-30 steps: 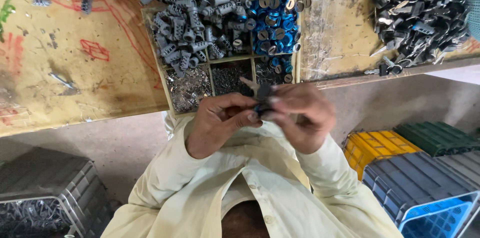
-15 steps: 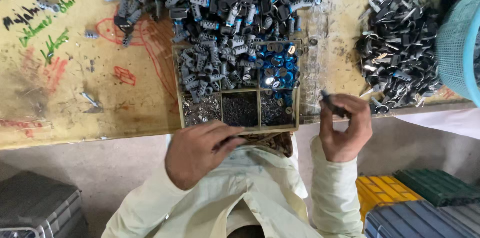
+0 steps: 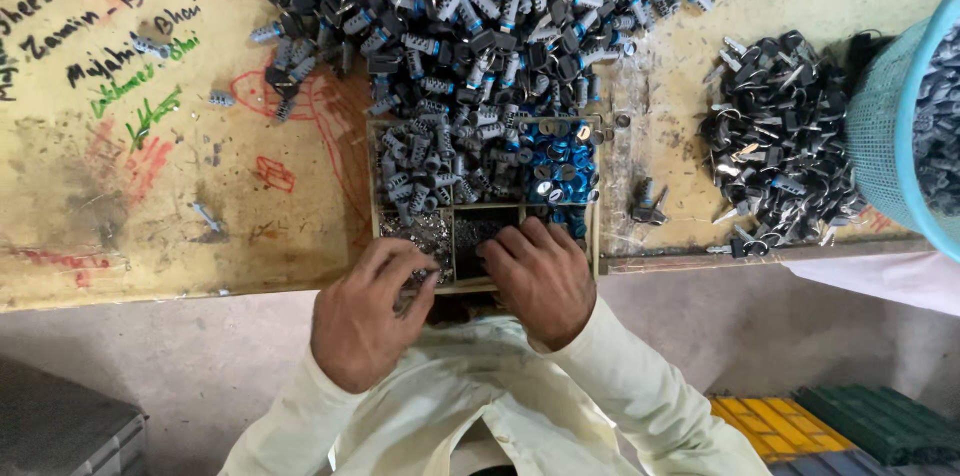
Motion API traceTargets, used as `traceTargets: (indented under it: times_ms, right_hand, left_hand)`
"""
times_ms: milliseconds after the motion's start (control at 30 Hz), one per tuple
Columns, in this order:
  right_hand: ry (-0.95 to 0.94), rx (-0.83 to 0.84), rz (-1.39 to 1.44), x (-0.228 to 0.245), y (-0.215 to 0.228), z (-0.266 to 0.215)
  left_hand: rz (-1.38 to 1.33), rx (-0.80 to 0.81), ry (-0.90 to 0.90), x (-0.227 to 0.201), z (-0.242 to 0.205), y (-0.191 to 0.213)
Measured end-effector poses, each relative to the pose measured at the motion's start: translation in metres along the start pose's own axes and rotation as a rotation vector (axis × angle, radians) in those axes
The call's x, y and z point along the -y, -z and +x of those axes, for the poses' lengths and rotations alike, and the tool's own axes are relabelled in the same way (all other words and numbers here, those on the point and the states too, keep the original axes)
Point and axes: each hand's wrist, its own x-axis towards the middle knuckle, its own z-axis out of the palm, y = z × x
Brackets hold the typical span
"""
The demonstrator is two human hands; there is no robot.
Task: The person assembles small lock components by hand, inserting pins and attaching blue plastic caps to metal lock bodies. They repeatedly pick up parts from a compartmentalized tray and place assembled units into a pile on the table.
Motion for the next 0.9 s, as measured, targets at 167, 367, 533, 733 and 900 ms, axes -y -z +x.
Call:
traceTargets:
  times_ms: [167, 367, 533, 733, 900]
  right_hand:
    - [-0.077, 0.004, 0.139, -0.005, -0.005, -0.015]
    - [-0.075, -0.036, 0.201, 0.000, 0.008, -0.008]
    - [-0.042, -0.141, 0.287, 0.001, 0.000, -0.018]
    - [-0.242, -0.134, 0.546, -0.006, -0.026, -0.037]
    - [-0.587, -0.163, 1.413, -0.014, -0.037, -0.046]
  left_hand:
    - [-0.605, 0.172, 0.318, 0.005, -0.005, -0.003]
    - [-0.249, -0.093, -0.004, 0.000, 0.000, -0.008]
    - [-0.479, 0.001, -0.016, -0.005, 0.006, -0.007]
    - [-0.440, -0.022, -0.084, -0.009, 0.011, -0.016]
    - [-0.592, 0.075, -0.026, -0.009, 0.013, -0.024]
